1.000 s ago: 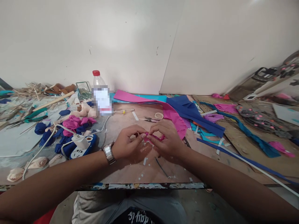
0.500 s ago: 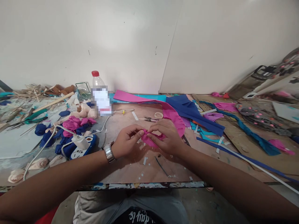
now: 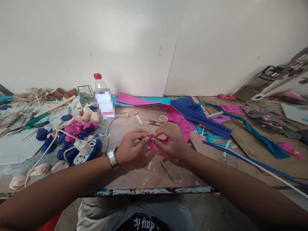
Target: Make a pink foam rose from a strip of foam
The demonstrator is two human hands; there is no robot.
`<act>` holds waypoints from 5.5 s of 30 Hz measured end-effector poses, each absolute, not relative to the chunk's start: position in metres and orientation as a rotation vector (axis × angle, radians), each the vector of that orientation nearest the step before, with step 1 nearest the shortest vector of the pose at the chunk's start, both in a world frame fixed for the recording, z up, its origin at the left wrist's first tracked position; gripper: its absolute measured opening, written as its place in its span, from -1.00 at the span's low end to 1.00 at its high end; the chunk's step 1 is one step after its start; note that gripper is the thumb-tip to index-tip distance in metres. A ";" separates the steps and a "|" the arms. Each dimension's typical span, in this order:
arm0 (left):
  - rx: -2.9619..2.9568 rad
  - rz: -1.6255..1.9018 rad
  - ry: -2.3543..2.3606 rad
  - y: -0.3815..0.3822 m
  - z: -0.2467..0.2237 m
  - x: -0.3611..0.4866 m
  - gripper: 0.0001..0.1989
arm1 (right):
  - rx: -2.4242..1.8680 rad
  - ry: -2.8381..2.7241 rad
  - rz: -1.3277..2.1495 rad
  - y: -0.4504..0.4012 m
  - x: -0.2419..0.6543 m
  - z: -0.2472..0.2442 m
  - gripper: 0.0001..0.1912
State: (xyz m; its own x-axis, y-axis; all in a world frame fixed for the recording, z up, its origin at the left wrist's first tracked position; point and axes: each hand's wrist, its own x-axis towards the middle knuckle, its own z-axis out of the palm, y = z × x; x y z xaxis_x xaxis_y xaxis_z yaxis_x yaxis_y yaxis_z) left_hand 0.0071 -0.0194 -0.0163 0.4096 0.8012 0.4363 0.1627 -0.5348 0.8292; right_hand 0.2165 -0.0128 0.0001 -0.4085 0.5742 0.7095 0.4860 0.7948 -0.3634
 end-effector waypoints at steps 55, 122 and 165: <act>1.563 1.030 0.881 -0.013 -0.025 0.010 -0.56 | -0.789 -2.095 0.098 -0.010 0.219 -0.001 -0.93; 1.678 1.071 0.917 -0.015 -0.023 0.010 -0.65 | -0.789 -2.101 0.165 -0.010 0.220 -0.004 -0.95; 1.773 0.947 0.784 -0.016 -0.022 0.013 -0.56 | -0.701 -2.273 0.225 -0.008 0.220 -0.006 -0.77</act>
